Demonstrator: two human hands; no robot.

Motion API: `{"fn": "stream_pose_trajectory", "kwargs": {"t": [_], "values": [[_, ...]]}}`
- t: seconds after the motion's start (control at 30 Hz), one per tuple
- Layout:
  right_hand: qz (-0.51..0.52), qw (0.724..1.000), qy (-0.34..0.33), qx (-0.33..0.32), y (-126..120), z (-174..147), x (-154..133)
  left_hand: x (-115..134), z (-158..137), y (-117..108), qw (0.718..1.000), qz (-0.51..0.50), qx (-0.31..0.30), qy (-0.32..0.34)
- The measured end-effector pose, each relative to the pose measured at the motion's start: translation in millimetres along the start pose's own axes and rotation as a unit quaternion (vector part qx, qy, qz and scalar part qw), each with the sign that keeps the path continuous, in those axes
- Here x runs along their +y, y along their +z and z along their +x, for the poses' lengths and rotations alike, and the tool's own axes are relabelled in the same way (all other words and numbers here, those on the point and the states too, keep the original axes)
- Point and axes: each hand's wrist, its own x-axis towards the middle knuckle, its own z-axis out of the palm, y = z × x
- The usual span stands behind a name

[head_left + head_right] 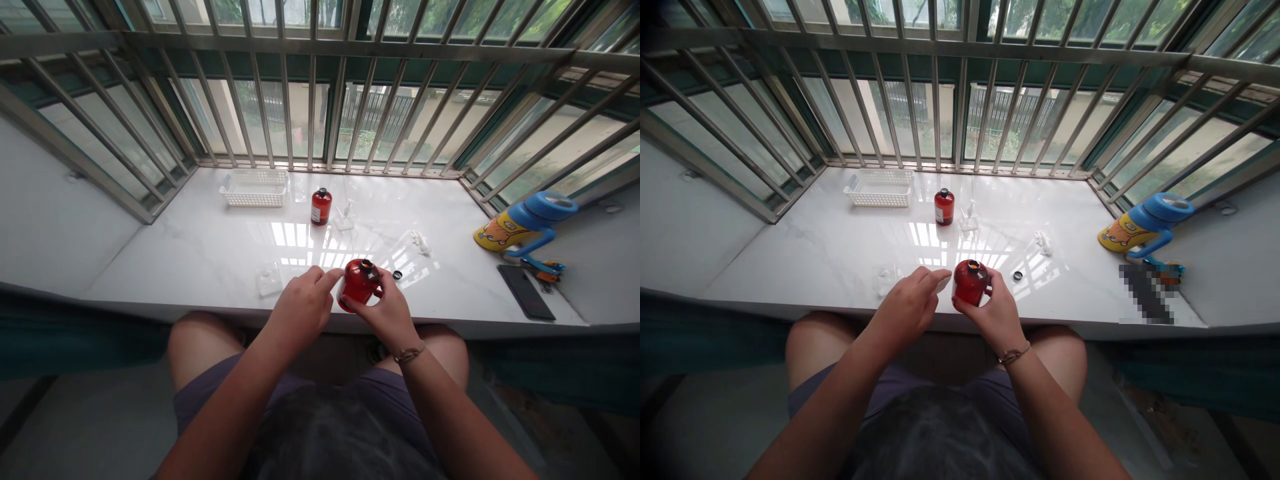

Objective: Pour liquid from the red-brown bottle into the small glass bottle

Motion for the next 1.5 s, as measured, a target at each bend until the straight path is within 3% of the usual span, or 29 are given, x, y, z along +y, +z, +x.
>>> {"fn": "stream_pose_trajectory", "kwargs": {"t": [0.33,0.53,0.6,0.77,0.93,1.23,1.5], "values": [[0.004,1.000,0.008,-0.004,-4,-1,2,-9,4,-7,0.998,-0.017,0.053,-0.017],[0.008,1.000,0.012,0.000,-1,-3,-1,0,11,3,0.980,-0.069,0.184,-0.004],[0.012,1.000,0.008,0.000,1,-3,-2,7,13,9,0.976,-0.083,0.201,0.006],[0.006,1.000,-0.001,-0.007,0,-3,-2,20,16,16,0.977,-0.150,0.143,0.052],[-0.010,1.000,-0.018,-0.001,-3,-3,-1,14,18,12,0.973,-0.197,0.108,0.047],[-0.046,0.999,-0.017,0.002,-1,-8,-3,13,25,15,0.971,-0.200,0.131,0.021],[-0.050,0.998,-0.029,0.005,-3,-9,0,8,15,20,0.970,-0.206,0.130,0.023]]}}
